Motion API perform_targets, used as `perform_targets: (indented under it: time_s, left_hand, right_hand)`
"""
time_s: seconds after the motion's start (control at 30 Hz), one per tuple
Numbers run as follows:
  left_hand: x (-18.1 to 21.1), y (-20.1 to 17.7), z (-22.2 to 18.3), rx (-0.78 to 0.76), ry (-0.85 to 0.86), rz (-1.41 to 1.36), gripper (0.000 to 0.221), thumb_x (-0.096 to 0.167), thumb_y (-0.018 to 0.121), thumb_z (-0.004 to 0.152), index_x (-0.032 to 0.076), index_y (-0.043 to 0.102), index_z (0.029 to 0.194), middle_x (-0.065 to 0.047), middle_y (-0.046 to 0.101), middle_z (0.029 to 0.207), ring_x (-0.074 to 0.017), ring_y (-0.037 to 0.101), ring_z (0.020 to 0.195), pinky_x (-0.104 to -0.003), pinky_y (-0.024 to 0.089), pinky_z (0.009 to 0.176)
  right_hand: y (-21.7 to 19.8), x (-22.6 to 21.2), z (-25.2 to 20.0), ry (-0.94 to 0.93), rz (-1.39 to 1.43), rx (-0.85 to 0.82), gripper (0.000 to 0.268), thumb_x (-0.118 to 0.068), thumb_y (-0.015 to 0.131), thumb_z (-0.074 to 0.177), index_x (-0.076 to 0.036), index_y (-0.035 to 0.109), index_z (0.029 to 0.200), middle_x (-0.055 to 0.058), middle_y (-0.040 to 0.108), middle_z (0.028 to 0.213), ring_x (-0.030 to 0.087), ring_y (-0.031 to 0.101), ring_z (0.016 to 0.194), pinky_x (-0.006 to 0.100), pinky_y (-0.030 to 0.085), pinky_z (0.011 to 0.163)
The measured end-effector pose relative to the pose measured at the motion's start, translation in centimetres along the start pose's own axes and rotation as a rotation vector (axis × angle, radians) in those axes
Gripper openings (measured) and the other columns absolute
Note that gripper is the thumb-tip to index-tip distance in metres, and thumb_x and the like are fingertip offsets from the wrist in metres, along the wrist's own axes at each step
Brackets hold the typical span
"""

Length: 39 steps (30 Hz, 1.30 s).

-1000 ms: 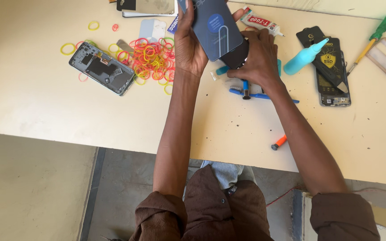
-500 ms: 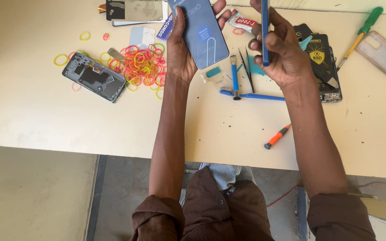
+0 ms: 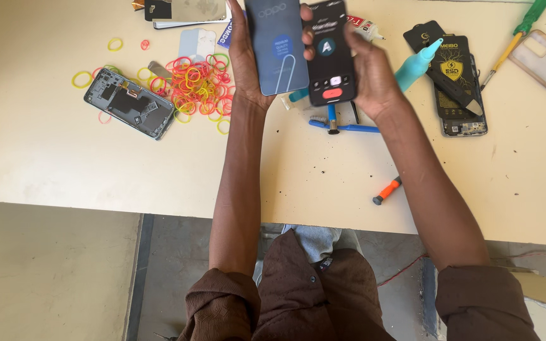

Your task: The person handles a mobile phone, removes components, and places a battery into the device frame by hand.

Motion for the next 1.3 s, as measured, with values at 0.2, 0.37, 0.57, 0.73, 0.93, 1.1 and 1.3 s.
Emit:
perform_targets:
  time_s: [0.2,0.37,0.57,0.73,0.93,1.1,1.3]
  left_hand:
    - [-0.6,-0.7,0.1,0.11,0.07,0.09,0.082,0.071,0.031,0.101,-0.004,0.055,0.125,-0.024,0.066,0.108,-0.0287,0.067,0.08,-0.04,0.059,0.065]
    - [-1.2,-0.5,0.1,0.098,0.056,0.081,0.087,0.072,0.03,0.101,-0.006,0.055,0.13,-0.023,0.065,0.107,-0.028,0.066,0.079,-0.04,0.059,0.066]
    - [-2.4,-0.7,0.3,0.05,0.046,0.028,0.079,0.069,0.029,0.104,-0.002,0.053,0.129,-0.024,0.064,0.107,-0.0278,0.067,0.081,-0.039,0.06,0.066]
    - [-3.4,-0.4,0.8,-0.014,0.022,0.027,0.081,0.07,0.028,0.104,-0.003,0.055,0.128,-0.024,0.064,0.109,-0.0279,0.068,0.083,-0.039,0.061,0.067]
    - [-3.0,-1.0,0.4,0.014,0.034,0.021,0.081,0.071,0.031,0.103,-0.003,0.056,0.127,-0.023,0.064,0.11,-0.0288,0.066,0.083,-0.04,0.06,0.068]
    - [-1.7,-1.5,0.1,0.042,0.07,-0.014,0.08,0.072,0.032,0.102,-0.002,0.056,0.126,-0.023,0.064,0.109,-0.0287,0.065,0.086,-0.04,0.057,0.069]
    - [-1.6,-2.5,-0.1,0.096,0.108,0.036,0.081,0.072,0.033,0.102,-0.002,0.057,0.123,-0.023,0.064,0.113,-0.03,0.066,0.085,-0.041,0.057,0.068]
  right_hand:
    - [-1.3,3.7,0.4,0.199,-0.128,0.013,0.022,-0.045,0.059,0.104,-0.024,0.058,0.107,-0.01,0.054,0.095,0.006,0.057,0.089,0.027,0.054,0.078]
    - [-2.2,4.8,0.6,0.251,-0.182,0.078,0.014,-0.037,0.056,0.104,-0.024,0.053,0.101,-0.011,0.05,0.095,0.004,0.056,0.092,0.031,0.059,0.086]
    - [-4.2,6.2,0.2,0.333,-0.294,0.125,0.025,-0.037,0.054,0.101,-0.013,0.054,0.101,0.002,0.064,0.098,0.014,0.066,0.086,0.036,0.059,0.082]
    - [-5.2,6.7,0.4,0.288,-0.207,0.151,0.031,-0.038,0.054,0.103,-0.008,0.053,0.108,0.004,0.064,0.102,0.015,0.068,0.092,0.037,0.06,0.088]
    - [-4.9,4.1,0.2,0.21,-0.396,0.168,0.026,-0.023,0.057,0.103,0.0,0.054,0.113,0.006,0.067,0.106,0.017,0.074,0.099,0.035,0.064,0.091]
    - [-3.5,0.7,-0.7,0.166,-0.902,0.246,0.032,-0.025,0.058,0.106,0.004,0.071,0.11,0.01,0.075,0.093,0.019,0.078,0.084,0.033,0.065,0.075]
    - [-1.9,-1.3,-1.0,-0.186,-1.285,0.148,0.026,0.01,0.075,0.08,0.0,0.077,0.104,0.012,0.077,0.09,0.019,0.077,0.083,0.033,0.062,0.077]
Point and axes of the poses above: each hand's wrist, its own z-axis towards the middle knuckle, its own y-axis out of the palm, x = y × z, the point moved 10 cm from there along z, towards the middle knuckle
